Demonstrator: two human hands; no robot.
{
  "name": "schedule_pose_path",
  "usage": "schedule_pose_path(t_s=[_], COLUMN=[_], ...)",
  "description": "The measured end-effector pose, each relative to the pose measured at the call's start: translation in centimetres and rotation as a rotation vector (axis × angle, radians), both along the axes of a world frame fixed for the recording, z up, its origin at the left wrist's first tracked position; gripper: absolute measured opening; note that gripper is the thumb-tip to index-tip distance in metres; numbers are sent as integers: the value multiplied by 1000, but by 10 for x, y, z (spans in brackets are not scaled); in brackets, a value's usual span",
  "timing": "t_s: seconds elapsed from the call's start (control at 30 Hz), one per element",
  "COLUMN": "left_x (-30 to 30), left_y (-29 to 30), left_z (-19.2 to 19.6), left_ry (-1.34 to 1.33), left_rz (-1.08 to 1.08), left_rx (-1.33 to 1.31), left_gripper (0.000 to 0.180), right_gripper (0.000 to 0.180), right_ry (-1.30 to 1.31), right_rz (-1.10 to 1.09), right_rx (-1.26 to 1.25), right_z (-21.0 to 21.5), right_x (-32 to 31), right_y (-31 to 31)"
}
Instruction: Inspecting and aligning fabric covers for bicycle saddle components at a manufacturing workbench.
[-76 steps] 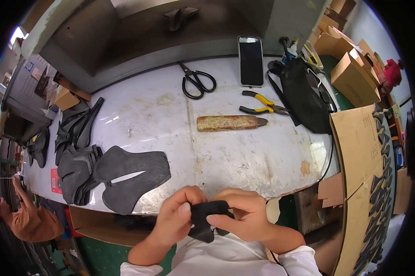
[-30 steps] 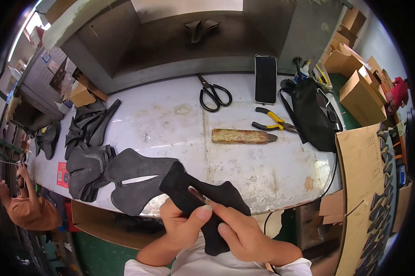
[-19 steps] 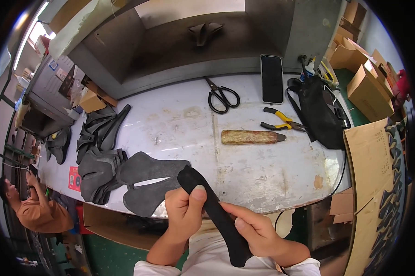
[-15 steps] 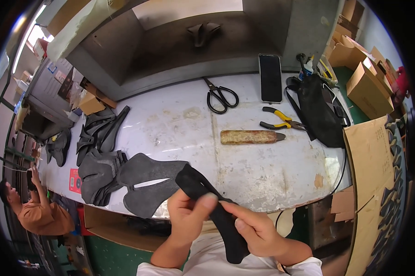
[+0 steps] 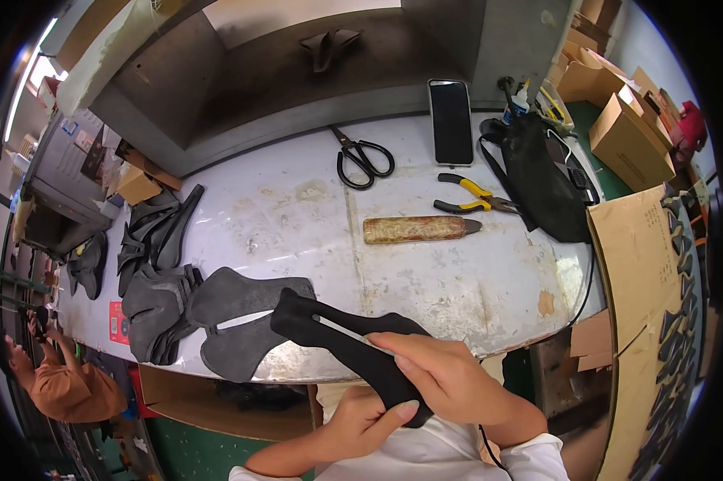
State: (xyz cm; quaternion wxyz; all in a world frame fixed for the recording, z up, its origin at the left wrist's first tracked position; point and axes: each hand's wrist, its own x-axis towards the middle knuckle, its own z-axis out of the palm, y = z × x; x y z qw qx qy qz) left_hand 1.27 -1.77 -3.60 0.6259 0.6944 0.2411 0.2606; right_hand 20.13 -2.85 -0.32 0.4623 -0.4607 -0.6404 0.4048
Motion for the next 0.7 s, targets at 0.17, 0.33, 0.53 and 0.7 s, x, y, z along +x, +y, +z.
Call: schedule_pose_path(t_s=[0.17,0.33,0.53,0.7], left_x=[9,-3,-18,-69], left_y=[2,7,21,15], left_z=[9,26,17,-67], left_ry=[-125,43,189,-277], left_rz=[434,235,225,257], left_rx=[-16,-85,-220,-718], left_gripper=[19,43,47,49], right_gripper=[45,57,48,25], right_ry=[-365,658,881,622], right_rz=[-245,-292,-166,-105], right_rx=[418,-54,-380,-301], right_z=[-7,-26,-15,-17], right_x=[3,-9,-5,-10], right_y=[6,-2,-5,-11])
